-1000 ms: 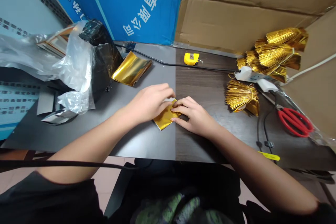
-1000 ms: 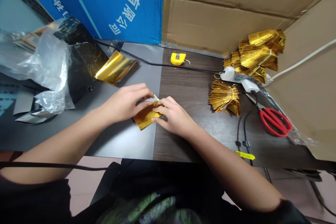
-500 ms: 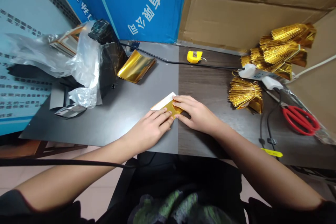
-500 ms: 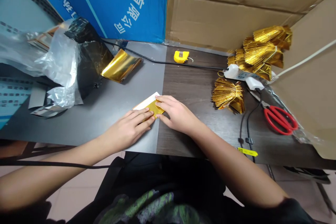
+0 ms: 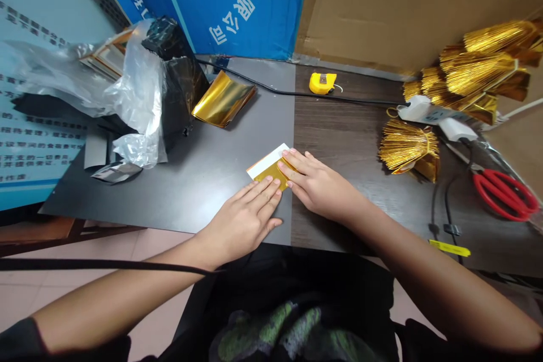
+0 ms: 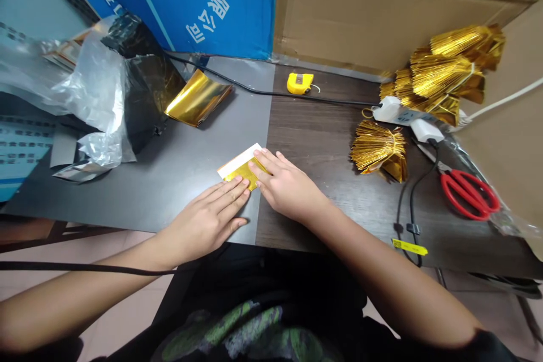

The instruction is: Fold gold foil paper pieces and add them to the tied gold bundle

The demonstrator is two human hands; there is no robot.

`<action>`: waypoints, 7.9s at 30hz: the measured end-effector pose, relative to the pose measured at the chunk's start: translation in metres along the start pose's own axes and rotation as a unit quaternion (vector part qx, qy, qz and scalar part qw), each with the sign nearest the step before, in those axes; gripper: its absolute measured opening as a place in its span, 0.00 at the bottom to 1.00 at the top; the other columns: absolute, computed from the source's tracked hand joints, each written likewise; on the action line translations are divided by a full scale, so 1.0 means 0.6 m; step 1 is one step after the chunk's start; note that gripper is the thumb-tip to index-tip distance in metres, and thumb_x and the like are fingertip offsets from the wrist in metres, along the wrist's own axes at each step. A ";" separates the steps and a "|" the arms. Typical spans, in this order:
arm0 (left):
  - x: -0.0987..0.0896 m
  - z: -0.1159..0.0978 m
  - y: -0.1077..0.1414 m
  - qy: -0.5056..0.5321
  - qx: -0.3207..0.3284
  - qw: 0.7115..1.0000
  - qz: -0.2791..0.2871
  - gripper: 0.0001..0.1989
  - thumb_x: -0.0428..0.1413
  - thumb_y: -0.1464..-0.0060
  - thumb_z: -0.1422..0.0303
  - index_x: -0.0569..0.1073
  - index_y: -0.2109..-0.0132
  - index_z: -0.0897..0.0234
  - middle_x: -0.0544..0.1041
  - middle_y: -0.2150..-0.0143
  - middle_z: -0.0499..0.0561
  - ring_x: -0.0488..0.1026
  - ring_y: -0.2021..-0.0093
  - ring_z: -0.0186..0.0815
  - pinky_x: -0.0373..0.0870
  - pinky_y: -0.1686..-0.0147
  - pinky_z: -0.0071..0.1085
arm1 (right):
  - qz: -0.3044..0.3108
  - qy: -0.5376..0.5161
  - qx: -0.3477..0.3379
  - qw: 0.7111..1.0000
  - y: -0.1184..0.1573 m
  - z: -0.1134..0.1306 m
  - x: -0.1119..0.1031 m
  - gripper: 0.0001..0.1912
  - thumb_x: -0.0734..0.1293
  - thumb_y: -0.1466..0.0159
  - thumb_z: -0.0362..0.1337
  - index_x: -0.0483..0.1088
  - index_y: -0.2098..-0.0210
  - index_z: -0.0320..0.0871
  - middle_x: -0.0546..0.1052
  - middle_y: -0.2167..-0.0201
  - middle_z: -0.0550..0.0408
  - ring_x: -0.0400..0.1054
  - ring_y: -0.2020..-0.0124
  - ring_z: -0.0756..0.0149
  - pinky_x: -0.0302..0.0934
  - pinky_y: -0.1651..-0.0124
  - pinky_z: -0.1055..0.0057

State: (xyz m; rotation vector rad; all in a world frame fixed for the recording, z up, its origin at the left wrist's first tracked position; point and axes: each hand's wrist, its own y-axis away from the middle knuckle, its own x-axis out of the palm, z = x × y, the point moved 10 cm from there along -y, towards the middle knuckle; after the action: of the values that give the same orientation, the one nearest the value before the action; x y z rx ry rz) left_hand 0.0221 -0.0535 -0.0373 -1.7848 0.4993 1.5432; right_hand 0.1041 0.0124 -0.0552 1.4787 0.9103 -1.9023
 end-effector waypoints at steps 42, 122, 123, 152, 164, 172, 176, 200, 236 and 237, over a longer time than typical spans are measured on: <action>-0.009 0.080 0.012 0.176 -0.167 0.970 0.009 0.09 0.50 0.31 0.66 0.73 0.58 0.63 0.73 0.39 0.57 0.70 0.42 0.45 0.69 0.47 0.45 | -0.008 -0.047 0.044 0.998 0.056 0.050 -0.024 0.21 0.61 0.27 0.37 0.73 0.37 0.41 0.68 0.33 0.34 0.64 0.33 0.43 0.63 0.36 0.40; -0.006 0.082 0.006 0.180 0.104 0.974 0.092 0.23 0.42 0.29 0.76 0.74 0.39 0.57 0.75 0.52 0.55 0.69 0.53 0.36 0.71 0.54 0.31 | -0.093 -0.105 0.030 0.990 0.108 0.043 -0.028 0.24 0.57 0.31 0.21 0.72 0.40 0.36 0.75 0.39 0.38 0.67 0.34 0.52 0.70 0.35 0.49; -0.006 0.079 0.007 0.174 0.107 0.974 0.096 0.23 0.42 0.29 0.76 0.74 0.38 0.57 0.75 0.52 0.56 0.68 0.53 0.37 0.71 0.54 0.31 | -0.093 -0.106 0.030 0.989 0.109 0.042 -0.028 0.24 0.57 0.31 0.21 0.71 0.40 0.36 0.75 0.39 0.38 0.67 0.34 0.52 0.69 0.35 0.47; -0.047 0.125 -0.030 0.484 -0.179 0.851 -0.095 0.10 0.62 0.39 0.62 0.77 0.61 0.66 0.81 0.65 0.50 0.77 0.67 0.31 0.73 0.65 0.27 | -0.183 -0.347 0.188 0.901 0.084 -0.023 -0.098 0.04 0.73 0.36 0.38 0.77 0.63 0.44 0.82 0.68 0.54 0.76 0.69 0.65 0.71 0.66 0.69; -0.036 0.238 -0.146 0.524 -0.224 0.793 -0.215 0.20 0.64 0.45 0.51 0.74 0.62 0.66 0.77 0.68 0.49 0.75 0.67 0.31 0.73 0.64 0.27 | -0.302 -0.550 0.236 0.742 -0.034 -0.176 -0.079 0.25 0.78 0.47 0.56 0.71 0.63 0.44 0.80 0.65 0.53 0.76 0.65 0.63 0.74 0.56 0.62; -0.034 0.240 -0.146 0.394 -0.186 0.862 -0.261 0.11 0.57 0.37 0.60 0.75 0.61 0.65 0.80 0.66 0.52 0.76 0.66 0.34 0.73 0.64 0.30 | -0.401 -0.446 0.306 0.739 0.011 -0.212 -0.059 0.32 0.79 0.50 0.50 0.67 0.52 0.46 0.74 0.49 0.47 0.71 0.52 0.61 0.70 0.48 0.60; -0.064 0.224 -0.135 0.287 -0.117 0.905 -0.291 0.06 0.58 0.38 0.66 0.78 0.60 0.62 0.82 0.63 0.51 0.77 0.62 0.35 0.71 0.58 0.32 | -0.385 -0.442 0.323 0.743 0.016 -0.197 -0.055 0.22 0.74 0.41 0.55 0.68 0.60 0.45 0.75 0.61 0.52 0.69 0.64 0.66 0.70 0.59 0.66; -0.060 0.165 -0.117 0.207 -0.002 0.924 -0.323 0.22 0.58 0.37 0.61 0.65 0.40 0.63 0.68 0.47 0.59 0.67 0.43 0.44 0.70 0.43 0.45 | -0.173 -0.345 0.094 0.918 -0.038 -0.105 -0.079 0.14 0.67 0.34 0.37 0.65 0.75 0.43 0.67 0.78 0.60 0.59 0.76 0.71 0.56 0.71 0.73; -0.087 0.168 -0.101 0.269 0.046 0.888 -0.369 0.11 0.64 0.46 0.82 0.75 0.60 0.63 0.79 0.52 0.51 0.81 0.55 0.34 0.82 0.55 0.31 | -0.310 -0.210 -0.056 0.925 0.007 -0.089 -0.147 0.08 0.73 0.36 0.26 0.78 0.59 0.44 0.83 0.64 0.51 0.78 0.65 0.68 0.73 0.63 0.73; -0.087 0.168 -0.101 0.268 0.043 0.890 -0.367 0.11 0.64 0.46 0.82 0.75 0.60 0.63 0.79 0.53 0.51 0.80 0.55 0.34 0.81 0.56 0.31 | -0.313 -0.207 -0.057 0.925 0.007 -0.088 -0.150 0.08 0.73 0.36 0.26 0.78 0.59 0.44 0.83 0.64 0.51 0.78 0.65 0.68 0.73 0.63 0.73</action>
State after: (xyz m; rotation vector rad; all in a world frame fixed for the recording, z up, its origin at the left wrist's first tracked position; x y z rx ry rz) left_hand -0.0163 0.0523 0.0257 -1.9962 0.0956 0.4974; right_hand 0.1598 0.0535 0.0230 0.6974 1.3579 -2.4243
